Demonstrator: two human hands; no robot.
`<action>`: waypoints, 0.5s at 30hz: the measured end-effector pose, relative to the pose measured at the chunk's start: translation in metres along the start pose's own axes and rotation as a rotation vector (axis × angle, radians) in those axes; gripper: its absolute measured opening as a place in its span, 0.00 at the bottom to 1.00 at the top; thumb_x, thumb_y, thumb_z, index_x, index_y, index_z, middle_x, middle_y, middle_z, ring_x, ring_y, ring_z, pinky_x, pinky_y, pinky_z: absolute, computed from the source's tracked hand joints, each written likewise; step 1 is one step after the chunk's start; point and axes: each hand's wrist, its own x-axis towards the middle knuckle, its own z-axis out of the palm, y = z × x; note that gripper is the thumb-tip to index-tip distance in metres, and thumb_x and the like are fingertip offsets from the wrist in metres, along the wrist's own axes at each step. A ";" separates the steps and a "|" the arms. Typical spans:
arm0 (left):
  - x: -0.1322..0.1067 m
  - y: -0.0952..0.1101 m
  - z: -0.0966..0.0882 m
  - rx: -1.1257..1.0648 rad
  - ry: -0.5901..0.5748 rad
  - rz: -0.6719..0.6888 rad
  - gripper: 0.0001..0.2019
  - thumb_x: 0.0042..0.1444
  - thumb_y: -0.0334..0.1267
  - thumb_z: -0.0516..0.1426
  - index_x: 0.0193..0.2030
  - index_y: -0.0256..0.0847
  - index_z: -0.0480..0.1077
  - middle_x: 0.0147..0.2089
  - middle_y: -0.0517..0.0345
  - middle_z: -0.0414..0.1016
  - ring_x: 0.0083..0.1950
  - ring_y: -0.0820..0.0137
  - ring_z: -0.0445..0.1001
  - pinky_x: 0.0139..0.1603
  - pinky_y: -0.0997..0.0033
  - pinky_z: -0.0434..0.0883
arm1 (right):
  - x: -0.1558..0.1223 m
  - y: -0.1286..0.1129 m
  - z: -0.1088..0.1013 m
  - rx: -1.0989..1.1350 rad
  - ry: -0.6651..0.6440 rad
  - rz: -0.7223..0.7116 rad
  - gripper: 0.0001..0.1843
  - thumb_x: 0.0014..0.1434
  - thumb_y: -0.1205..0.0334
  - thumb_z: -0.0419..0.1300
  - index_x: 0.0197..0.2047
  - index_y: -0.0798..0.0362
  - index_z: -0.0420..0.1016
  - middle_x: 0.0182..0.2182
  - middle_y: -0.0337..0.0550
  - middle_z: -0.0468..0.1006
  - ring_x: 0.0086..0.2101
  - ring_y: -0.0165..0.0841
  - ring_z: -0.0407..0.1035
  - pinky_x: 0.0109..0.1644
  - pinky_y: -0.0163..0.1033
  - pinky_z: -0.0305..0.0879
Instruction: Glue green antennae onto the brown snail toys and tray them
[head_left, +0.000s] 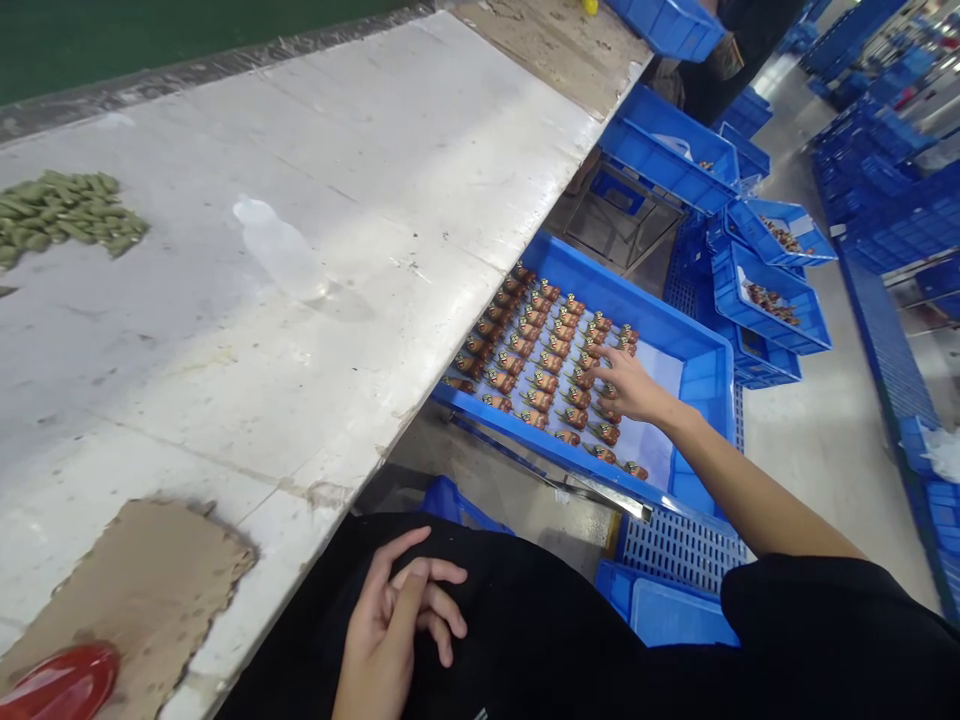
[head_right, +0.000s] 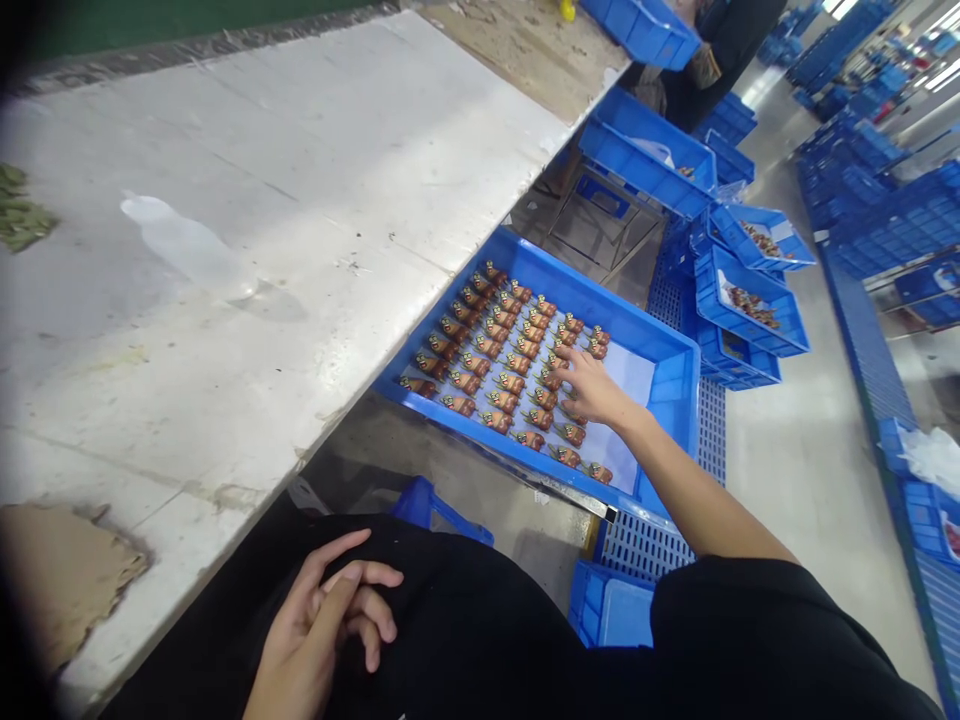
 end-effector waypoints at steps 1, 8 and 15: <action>0.000 0.000 0.000 0.003 0.002 0.000 0.29 0.61 0.60 0.76 0.59 0.44 0.78 0.34 0.55 0.87 0.20 0.65 0.78 0.15 0.74 0.71 | -0.005 0.001 0.001 0.002 -0.008 0.001 0.30 0.59 0.67 0.72 0.65 0.47 0.89 0.80 0.63 0.68 0.73 0.67 0.67 0.73 0.73 0.69; 0.000 0.002 0.001 0.008 -0.020 -0.001 0.29 0.62 0.59 0.75 0.60 0.43 0.77 0.34 0.55 0.87 0.21 0.66 0.78 0.15 0.75 0.71 | -0.016 -0.006 0.012 0.016 -0.006 0.008 0.31 0.61 0.66 0.71 0.68 0.48 0.88 0.79 0.65 0.69 0.72 0.67 0.69 0.72 0.73 0.70; -0.001 0.000 0.000 0.014 -0.013 -0.002 0.28 0.62 0.59 0.75 0.59 0.44 0.78 0.34 0.56 0.87 0.21 0.65 0.78 0.15 0.73 0.71 | 0.023 -0.039 0.021 0.014 0.072 -0.031 0.36 0.69 0.67 0.66 0.79 0.45 0.79 0.83 0.62 0.64 0.75 0.63 0.65 0.77 0.70 0.67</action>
